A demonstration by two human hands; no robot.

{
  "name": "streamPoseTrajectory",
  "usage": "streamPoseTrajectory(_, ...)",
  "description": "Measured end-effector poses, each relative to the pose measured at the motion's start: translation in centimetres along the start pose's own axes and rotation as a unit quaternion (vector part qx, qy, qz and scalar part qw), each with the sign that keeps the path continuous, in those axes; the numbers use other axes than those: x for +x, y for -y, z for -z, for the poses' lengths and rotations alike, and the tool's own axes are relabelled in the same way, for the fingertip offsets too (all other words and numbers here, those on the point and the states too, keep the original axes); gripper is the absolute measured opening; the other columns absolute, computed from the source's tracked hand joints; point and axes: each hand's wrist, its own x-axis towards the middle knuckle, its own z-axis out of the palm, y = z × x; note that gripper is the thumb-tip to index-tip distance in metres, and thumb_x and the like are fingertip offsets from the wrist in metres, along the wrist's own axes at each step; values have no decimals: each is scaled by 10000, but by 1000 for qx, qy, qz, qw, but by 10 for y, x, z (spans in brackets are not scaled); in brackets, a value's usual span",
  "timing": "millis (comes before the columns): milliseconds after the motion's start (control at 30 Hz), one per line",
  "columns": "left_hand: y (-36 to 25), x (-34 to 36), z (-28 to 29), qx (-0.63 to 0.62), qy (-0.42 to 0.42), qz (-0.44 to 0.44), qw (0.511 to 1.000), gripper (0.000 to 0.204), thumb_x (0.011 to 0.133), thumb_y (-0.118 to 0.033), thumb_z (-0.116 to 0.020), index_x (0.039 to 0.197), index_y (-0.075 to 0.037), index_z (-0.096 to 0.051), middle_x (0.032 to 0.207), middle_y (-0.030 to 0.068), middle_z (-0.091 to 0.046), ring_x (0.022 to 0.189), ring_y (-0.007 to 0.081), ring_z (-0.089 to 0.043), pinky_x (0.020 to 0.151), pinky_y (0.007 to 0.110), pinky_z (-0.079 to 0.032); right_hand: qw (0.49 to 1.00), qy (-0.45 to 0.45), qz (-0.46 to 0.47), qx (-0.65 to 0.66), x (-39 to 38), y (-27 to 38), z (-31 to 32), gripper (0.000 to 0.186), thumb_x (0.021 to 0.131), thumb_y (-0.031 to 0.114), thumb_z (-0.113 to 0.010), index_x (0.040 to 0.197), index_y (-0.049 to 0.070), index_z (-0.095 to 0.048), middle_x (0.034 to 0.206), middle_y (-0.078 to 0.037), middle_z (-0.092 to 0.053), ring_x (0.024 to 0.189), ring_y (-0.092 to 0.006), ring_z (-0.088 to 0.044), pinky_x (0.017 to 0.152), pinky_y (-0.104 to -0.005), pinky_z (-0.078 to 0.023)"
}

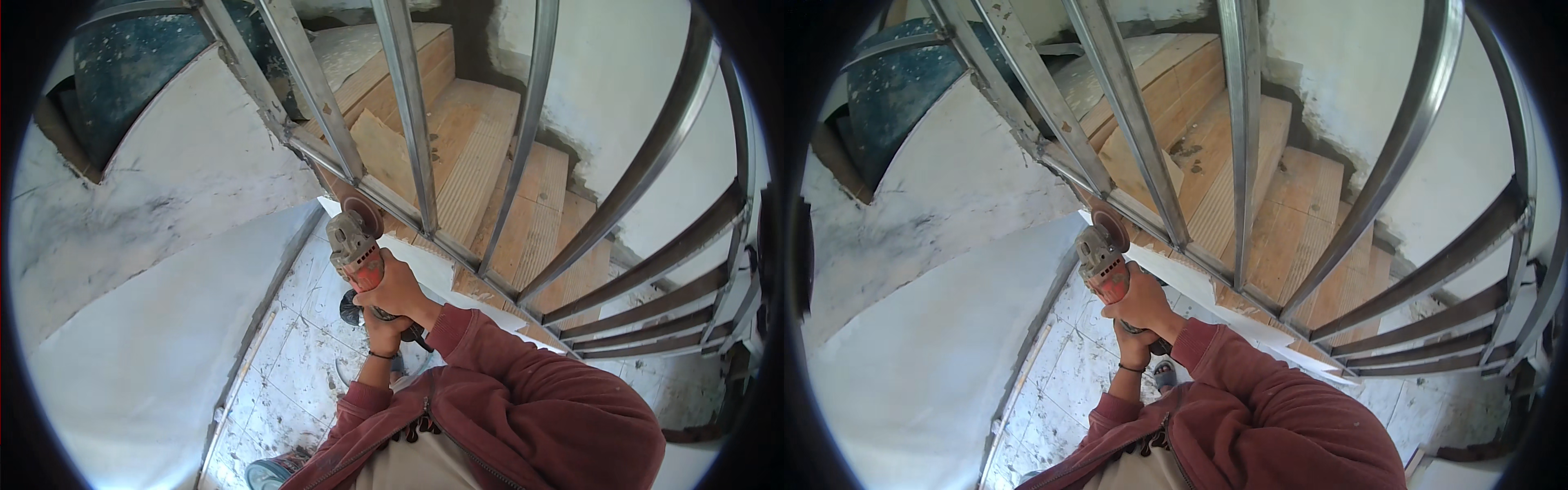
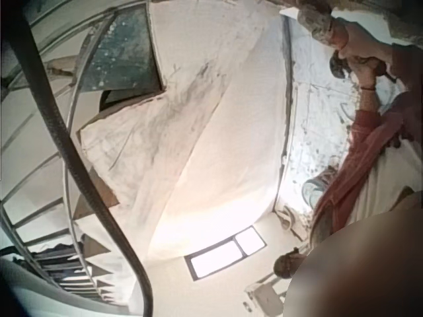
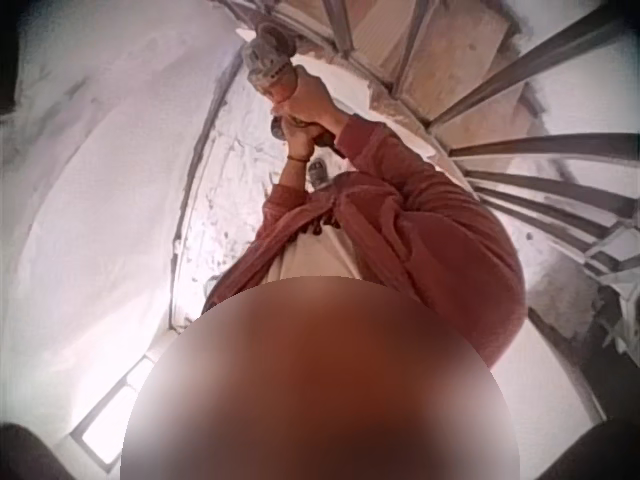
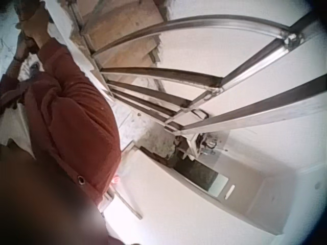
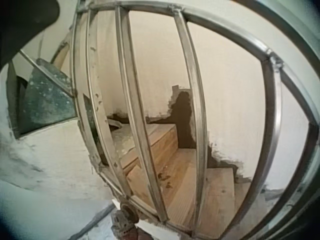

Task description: The person grinds the weld points on a stainless steel staircase railing using an angle grinder.

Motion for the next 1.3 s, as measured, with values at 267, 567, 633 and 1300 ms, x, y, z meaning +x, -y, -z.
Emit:
streamPoseTrajectory(267,-5,5,-12,-17,-6,-2,1000,634,532,-36,-764,1114,-6,-515,999,58,-619,899,185,-621,814,323,-503,1000,12,-8,3,11,-8,5,737,530,285,-819,1084,-41,-460,968,-228,-628,910,-384,-629,807,-405,-498)
streamPoseTrajectory(567,-4,11,-15,-15,14,-7,1000,616,530,-43,-762,1101,18,-537,1005,61,-630,902,181,-630,814,311,-506,1000,17,-22,-10,16,-12,5,766,518,269,-835,1120,-45,-480,1004,-236,-639,947,-372,-637,832,-380,-498)
streamPoseTrajectory(633,-5,14,-17,-41,15,8,999,638,525,-51,-772,1114,19,-536,1014,66,-630,914,183,-628,824,312,-504,1000,11,-12,-20,19,-14,6,765,521,266,-834,1125,-42,-482,1004,-231,-639,944,-366,-638,831,-376,-497)
streamPoseTrajectory(1300,-17,-7,-1,-59,63,-23,996,461,587,-27,-799,1014,-14,-626,945,55,-661,874,157,-636,780,291,-517,979,137,105,113,5,-3,7,878,520,205,-840,1262,-21,-428,1080,-173,-626,1008,-303,-623,888,-352,-474)
